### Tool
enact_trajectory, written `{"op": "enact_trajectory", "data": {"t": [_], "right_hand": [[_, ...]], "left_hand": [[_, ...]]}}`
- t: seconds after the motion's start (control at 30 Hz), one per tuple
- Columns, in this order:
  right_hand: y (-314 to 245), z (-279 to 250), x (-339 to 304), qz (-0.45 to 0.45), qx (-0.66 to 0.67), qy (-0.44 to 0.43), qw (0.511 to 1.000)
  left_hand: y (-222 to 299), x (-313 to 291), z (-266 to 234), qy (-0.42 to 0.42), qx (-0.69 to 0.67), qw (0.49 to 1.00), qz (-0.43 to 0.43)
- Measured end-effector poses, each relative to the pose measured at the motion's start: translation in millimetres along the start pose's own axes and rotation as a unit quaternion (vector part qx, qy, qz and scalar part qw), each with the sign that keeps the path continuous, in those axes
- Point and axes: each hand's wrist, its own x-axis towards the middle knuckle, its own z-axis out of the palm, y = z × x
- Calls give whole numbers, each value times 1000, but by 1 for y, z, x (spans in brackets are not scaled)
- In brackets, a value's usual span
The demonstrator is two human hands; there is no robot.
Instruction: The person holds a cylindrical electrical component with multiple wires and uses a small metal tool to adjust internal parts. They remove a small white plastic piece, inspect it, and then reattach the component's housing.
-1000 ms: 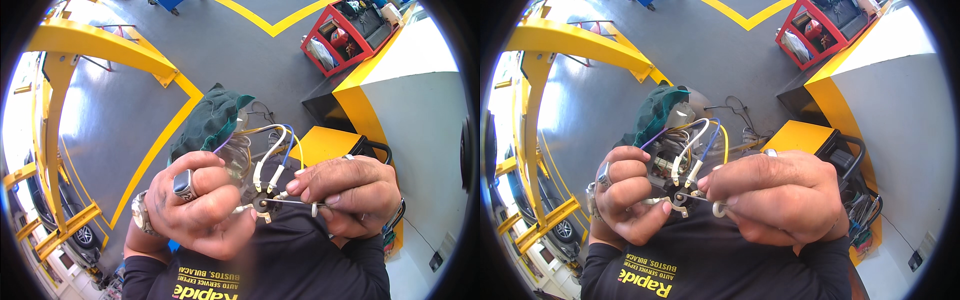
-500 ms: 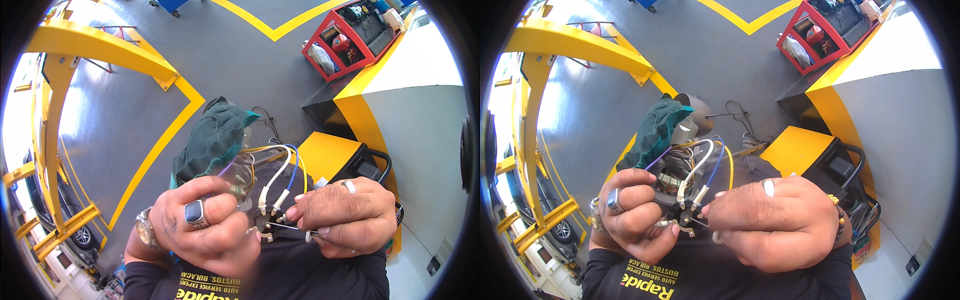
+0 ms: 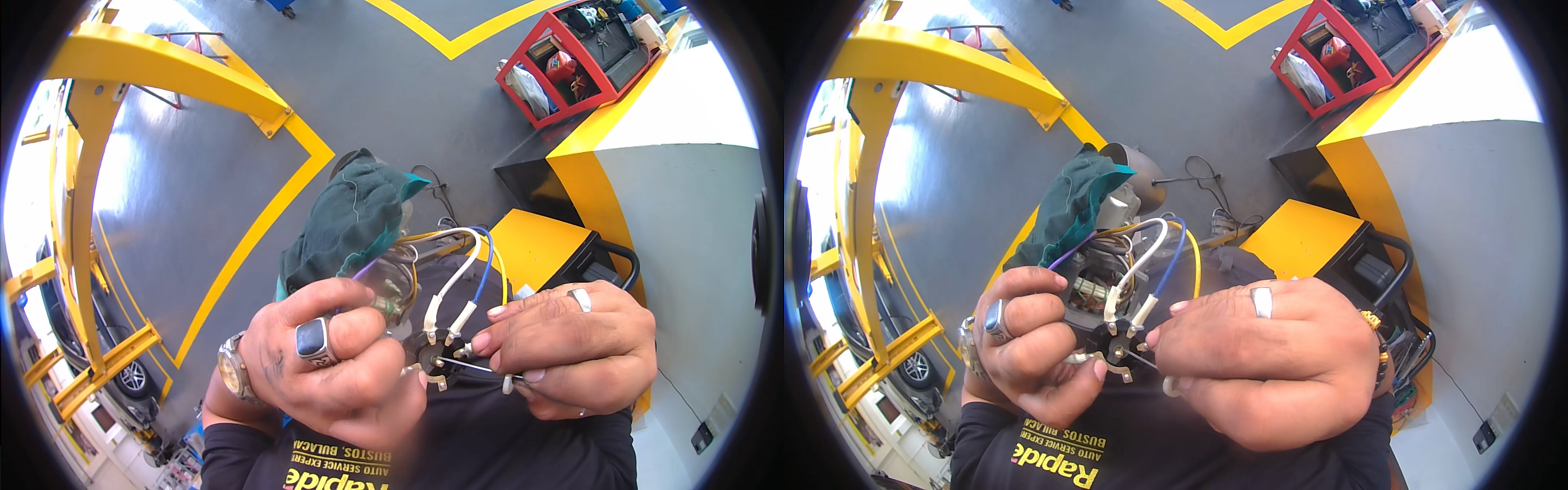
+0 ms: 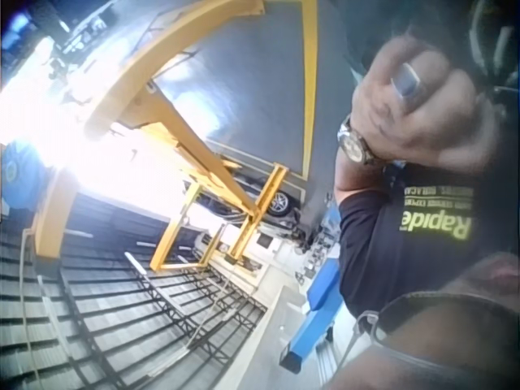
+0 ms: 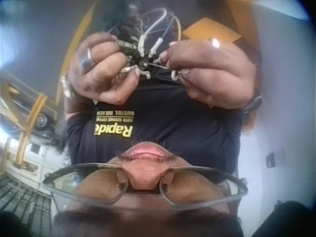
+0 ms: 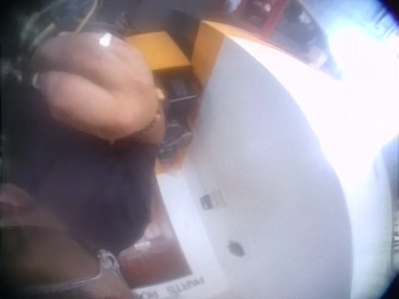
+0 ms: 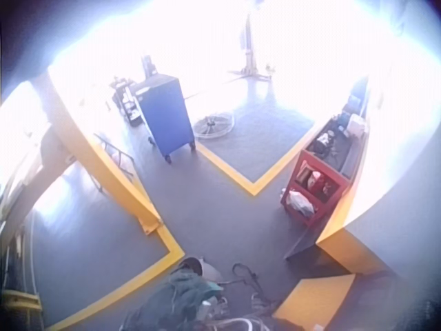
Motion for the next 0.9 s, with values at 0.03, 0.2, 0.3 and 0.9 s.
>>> {"op": "enact_trajectory", "data": {"t": [0.03, 0.2, 0.3, 0.9], "right_hand": [[-1, -1, 1, 0, -4, -7, 1000], [-6, -1, 0, -10, -19, -23, 1000], [-9, 4, -2, -22, -57, -30, 998], [-13, 0, -1, -37, -86, -44, 995]], "left_hand": [[0, 0, 0, 9, 0, 1000, 3], [5, -2, 0, 12, 5, 999, -47], [3, -2, 2, 15, 5, 999, -41], [2, -3, 0, 9, 24, 1000, -4]]}}
